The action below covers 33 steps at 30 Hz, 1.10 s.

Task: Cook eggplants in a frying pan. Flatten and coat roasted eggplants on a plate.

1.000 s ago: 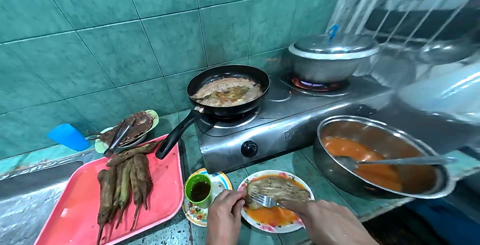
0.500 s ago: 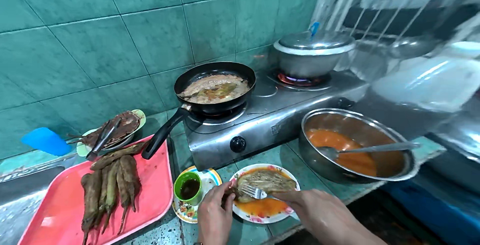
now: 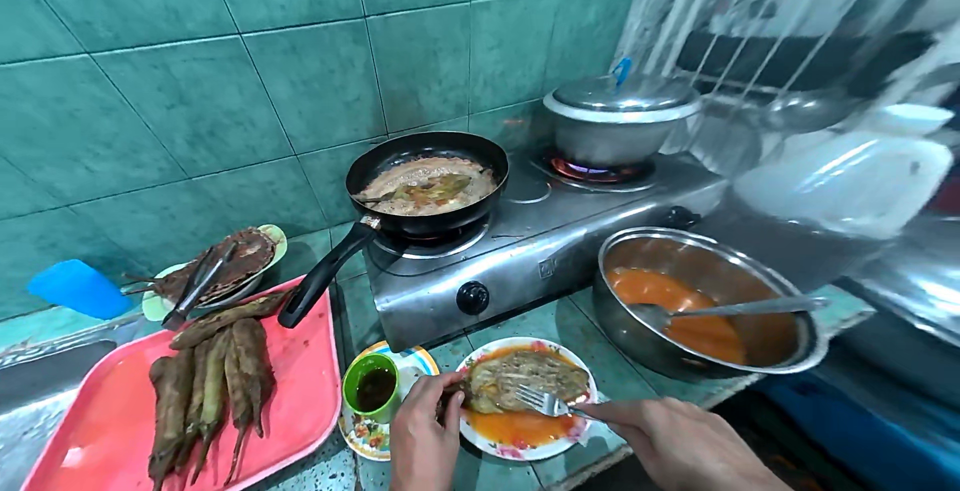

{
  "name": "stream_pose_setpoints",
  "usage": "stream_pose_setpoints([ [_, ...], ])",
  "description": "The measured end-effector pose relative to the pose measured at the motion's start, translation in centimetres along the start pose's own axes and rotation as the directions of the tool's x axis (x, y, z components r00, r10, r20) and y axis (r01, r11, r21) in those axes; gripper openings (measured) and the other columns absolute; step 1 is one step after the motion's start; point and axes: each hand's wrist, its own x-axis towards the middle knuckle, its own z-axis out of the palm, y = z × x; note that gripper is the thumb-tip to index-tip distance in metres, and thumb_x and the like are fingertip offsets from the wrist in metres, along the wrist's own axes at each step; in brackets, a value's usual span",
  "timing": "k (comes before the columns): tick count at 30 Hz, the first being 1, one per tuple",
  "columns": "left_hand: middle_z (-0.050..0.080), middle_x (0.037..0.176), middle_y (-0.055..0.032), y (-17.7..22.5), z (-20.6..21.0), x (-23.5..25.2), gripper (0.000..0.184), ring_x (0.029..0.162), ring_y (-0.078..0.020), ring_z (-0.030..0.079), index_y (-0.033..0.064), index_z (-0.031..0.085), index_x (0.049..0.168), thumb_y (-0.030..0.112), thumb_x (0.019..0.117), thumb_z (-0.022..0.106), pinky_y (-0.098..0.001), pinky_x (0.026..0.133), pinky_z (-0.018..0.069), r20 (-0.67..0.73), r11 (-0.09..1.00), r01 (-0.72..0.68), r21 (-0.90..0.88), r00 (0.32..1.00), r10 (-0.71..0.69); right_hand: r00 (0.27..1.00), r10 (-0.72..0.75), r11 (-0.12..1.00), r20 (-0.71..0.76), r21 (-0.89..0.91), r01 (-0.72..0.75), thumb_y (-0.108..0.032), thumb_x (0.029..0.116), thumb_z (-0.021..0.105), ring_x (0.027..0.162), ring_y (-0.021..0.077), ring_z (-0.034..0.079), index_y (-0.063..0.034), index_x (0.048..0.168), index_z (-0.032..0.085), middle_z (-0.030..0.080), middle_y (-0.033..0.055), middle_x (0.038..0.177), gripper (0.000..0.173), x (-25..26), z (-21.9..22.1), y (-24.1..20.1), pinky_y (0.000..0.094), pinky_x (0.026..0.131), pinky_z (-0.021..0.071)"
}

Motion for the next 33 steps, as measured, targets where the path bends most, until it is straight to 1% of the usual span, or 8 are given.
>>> stream_pose_setpoints([
  [4, 0.074, 0.106, -0.0062, 0.1, -0.3, 0.1, 0.021, 0.092, -0.0105, 0.074, 0.0102, 0.078, 0.113, 0.011, 0.0929, 0.071, -0.0259, 0.08, 0.0631, -0.001, 1.0, 0.004, -0.015, 1.0, -0.004, 0.997, -0.039, 0.993, -0.059, 0.109, 0.046, -0.021, 0.1075, 0.049, 0.117, 0.044, 0.066, -0.0326, 0.138, 0.068, 0.073, 0.0156, 0.125, 0.038, 0.5, 0.3, 2.5, 0.0685, 0.098, 0.0474],
  [8, 0.074, 0.106, -0.0069, 0.1, -0.2, 0.1, 0.021, 0.092, -0.0102, 0.074, 0.009, 0.077, 0.112, 0.01, 0.0922, 0.071, -0.0244, 0.081, 0.0628, -0.002, 0.999, 0.009, -0.03, 1.0, -0.009, 1.0, 0.009, 0.999, 0.017, 0.037, -0.009, -0.024, 0.1088, 0.045, 0.121, 0.044, 0.064, -0.0359, 0.143, 0.062, 0.071, 0.0164, 0.129, 0.04, 0.7, 0.7, 1.8, 0.0667, 0.099, 0.0469],
  [11, 0.074, 0.107, -0.0115, 0.6, -0.6, 0.0, 0.021, 0.094, -0.0159, 0.074, 0.0051, 0.077, 0.113, 0.008, 0.0929, 0.071, -0.0293, 0.083, 0.0627, 0.035, 0.999, 0.02, -0.04, 0.999, -0.018, 1.0, 0.008, 1.0, 0.004, -0.003, -0.008, -0.024, 0.1092, 0.044, 0.117, 0.0477, 0.065, -0.0316, 0.144, 0.063, 0.071, 0.0212, 0.125, 0.04, -0.2, 0.3, 0.8, 0.0679, 0.097, 0.0476],
  [14, 0.073, 0.107, -0.0165, 1.0, -0.9, 0.3, 0.022, 0.094, -0.0226, 0.074, 0.0005, 0.075, 0.114, 0.006, 0.0938, 0.069, -0.0356, 0.085, 0.0626, 0.08, 0.999, 0.012, -0.051, 0.997, -0.008, 0.997, -0.044, 0.999, -0.068, -0.028, 0.043, -0.025, 0.1096, 0.042, 0.113, 0.0495, 0.066, -0.0309, 0.143, 0.063, 0.072, 0.0228, 0.121, 0.04, -0.4, -0.2, 1.0, 0.0704, 0.093, 0.0483],
  [20, 0.074, 0.105, -0.0122, 0.9, -0.9, 0.4, 0.021, 0.092, -0.0188, 0.074, 0.0039, 0.077, 0.114, 0.008, 0.0934, 0.07, -0.0336, 0.082, 0.0624, 0.066, 1.0, -0.02, -0.02, 0.998, 0.021, 0.972, -0.179, 0.978, -0.154, 0.077, 0.193, -0.014, 0.1076, 0.044, 0.113, 0.0475, 0.067, -0.0261, 0.141, 0.066, 0.072, 0.0204, 0.124, 0.042, 0.2, 0.6, 0.6, 0.069, 0.095, 0.0484],
  [24, 0.074, 0.106, -0.0096, 0.5, -0.4, -0.1, 0.021, 0.093, -0.0149, 0.074, 0.0053, 0.077, 0.112, 0.007, 0.0918, 0.072, -0.0296, 0.082, 0.0633, 0.053, 0.999, -0.003, -0.039, 0.999, 0.005, 0.921, -0.247, 0.962, -0.3, 0.036, 0.269, -0.001, 0.1001, 0.046, 0.093, 0.0487, 0.072, -0.0234, 0.138, 0.069, 0.074, 0.023, 0.11, 0.049, 0.7, 3.7, 0.3, 0.0683, 0.075, 0.0539],
  [28, 0.074, 0.104, -0.013, 0.9, -0.8, 0.3, 0.021, 0.09, -0.0184, 0.075, 0.003, 0.076, 0.113, 0.006, 0.0927, 0.07, -0.0322, 0.081, 0.0634, 0.085, 0.999, 0.005, -0.045, 0.996, -0.002, 0.878, -0.286, 0.954, -0.384, -0.028, 0.299, -0.001, 0.0991, 0.045, 0.086, 0.0467, 0.072, -0.0208, 0.134, 0.071, 0.074, 0.0242, 0.106, 0.048, 0.8, 3.5, 0.1, 0.0639, 0.068, 0.0549],
  [33, 0.074, 0.104, -0.0129, 0.9, -1.0, 0.4, 0.022, 0.09, -0.0212, 0.074, 0.0044, 0.077, 0.114, 0.009, 0.0938, 0.069, -0.0354, 0.082, 0.0627, 0.129, 1.0, 0.0, -0.009, 0.992, 0.001, 0.897, -0.272, 0.954, -0.348, 0.022, 0.298, -0.004, 0.102, 0.043, 0.097, 0.0474, 0.071, -0.021, 0.138, 0.068, 0.071, 0.0246, 0.116, 0.047, 0.9, 3.7, -0.3, 0.066, 0.076, 0.0545],
])
